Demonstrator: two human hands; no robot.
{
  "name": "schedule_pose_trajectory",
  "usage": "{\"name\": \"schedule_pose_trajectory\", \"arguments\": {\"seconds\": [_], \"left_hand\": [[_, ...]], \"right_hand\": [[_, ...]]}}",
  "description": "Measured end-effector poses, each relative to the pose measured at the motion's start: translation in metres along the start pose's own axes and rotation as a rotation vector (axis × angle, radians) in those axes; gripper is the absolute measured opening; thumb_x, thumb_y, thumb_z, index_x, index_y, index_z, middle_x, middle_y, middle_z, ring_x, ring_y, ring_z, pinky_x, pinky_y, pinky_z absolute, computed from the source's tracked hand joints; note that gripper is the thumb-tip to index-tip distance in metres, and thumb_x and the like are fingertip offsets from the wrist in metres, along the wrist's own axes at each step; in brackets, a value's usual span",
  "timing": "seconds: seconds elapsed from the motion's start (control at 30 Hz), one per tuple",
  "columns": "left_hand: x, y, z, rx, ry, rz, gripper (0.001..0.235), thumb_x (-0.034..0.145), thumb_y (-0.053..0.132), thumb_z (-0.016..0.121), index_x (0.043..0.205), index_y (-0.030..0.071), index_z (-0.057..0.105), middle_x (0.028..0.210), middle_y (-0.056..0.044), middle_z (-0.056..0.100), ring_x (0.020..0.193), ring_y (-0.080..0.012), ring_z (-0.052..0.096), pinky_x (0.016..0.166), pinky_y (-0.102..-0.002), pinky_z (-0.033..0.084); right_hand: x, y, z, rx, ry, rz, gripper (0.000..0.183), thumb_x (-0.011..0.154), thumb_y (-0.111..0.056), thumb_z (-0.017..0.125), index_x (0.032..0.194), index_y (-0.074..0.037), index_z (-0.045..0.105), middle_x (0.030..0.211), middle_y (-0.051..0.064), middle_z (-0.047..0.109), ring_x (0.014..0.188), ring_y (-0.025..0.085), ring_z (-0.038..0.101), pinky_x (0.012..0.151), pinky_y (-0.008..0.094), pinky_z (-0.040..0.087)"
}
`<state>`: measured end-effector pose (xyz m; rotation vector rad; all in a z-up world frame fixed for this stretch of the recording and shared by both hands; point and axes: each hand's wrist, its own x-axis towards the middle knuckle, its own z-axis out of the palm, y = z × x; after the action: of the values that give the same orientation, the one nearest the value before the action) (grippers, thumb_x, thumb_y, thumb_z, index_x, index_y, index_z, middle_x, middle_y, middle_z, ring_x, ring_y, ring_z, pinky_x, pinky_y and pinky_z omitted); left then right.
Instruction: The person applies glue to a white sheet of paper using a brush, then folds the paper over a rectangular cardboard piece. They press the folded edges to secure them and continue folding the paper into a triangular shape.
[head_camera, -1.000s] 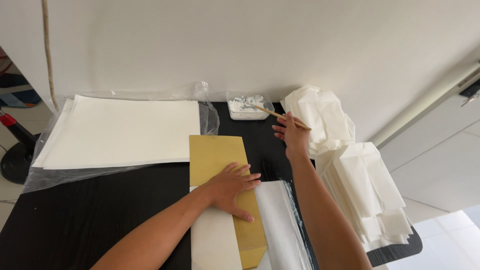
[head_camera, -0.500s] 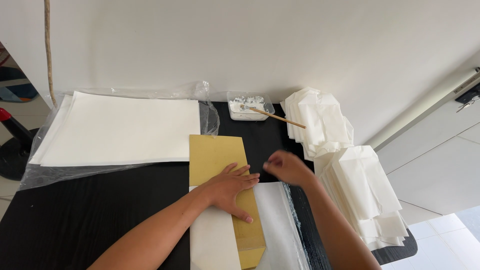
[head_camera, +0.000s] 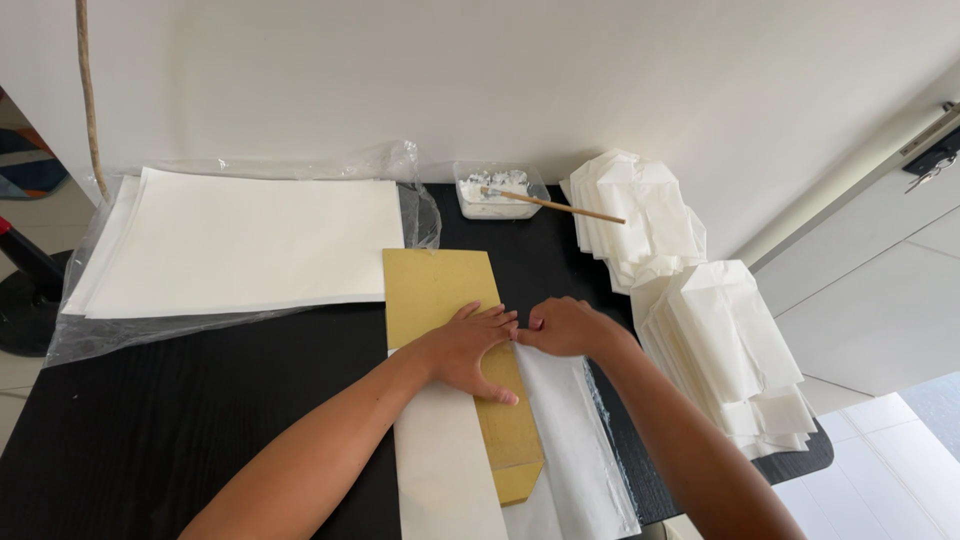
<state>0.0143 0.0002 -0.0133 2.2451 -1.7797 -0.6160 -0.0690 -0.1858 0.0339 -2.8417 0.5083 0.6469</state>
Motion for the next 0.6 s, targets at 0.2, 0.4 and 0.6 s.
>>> {"name": "schedule_pose_trajectory", "arguments": {"seconds": [0.2,0.4,0.6], "left_hand": [[0.009,-0.01,0.011,-0.065,0.058,-0.012,0.112,0.074,0.087,0.055,0.158,0.016,0.038,0.169,-0.006,0.03,0.16,-0.0219,0.017,0.13,-0.048,-0.002],[0.022,-0.02,0.02,-0.266,0.141,-0.055,0.073,0.094,0.067,0.053,0.146,0.015,0.055,0.166,-0.008,0.038,0.158,-0.0216,0.023,0.131,-0.044,0.0],[0.018,-0.009,0.012,-0.277,0.172,-0.071,0.056,0.098,0.058,0.054,0.14,0.022,0.059,0.162,-0.007,0.044,0.157,-0.0218,0.028,0.13,-0.046,0.004]], "right_hand": [[0.024,0.016,-0.004,0.005,-0.105,0.028,0.057,0.076,-0.065,0.073,0.111,-0.02,0.082,0.124,0.009,0.076,0.123,0.032,0.067,0.103,0.043,0.053],[0.042,0.036,0.004,0.029,-0.103,0.046,0.051,0.072,-0.059,0.079,0.109,-0.023,0.084,0.118,0.007,0.077,0.118,0.031,0.07,0.097,0.042,0.055],[0.045,0.031,-0.011,0.087,-0.117,0.062,0.043,0.073,-0.053,0.081,0.099,-0.019,0.084,0.108,0.01,0.078,0.111,0.029,0.072,0.094,0.04,0.055]]}}
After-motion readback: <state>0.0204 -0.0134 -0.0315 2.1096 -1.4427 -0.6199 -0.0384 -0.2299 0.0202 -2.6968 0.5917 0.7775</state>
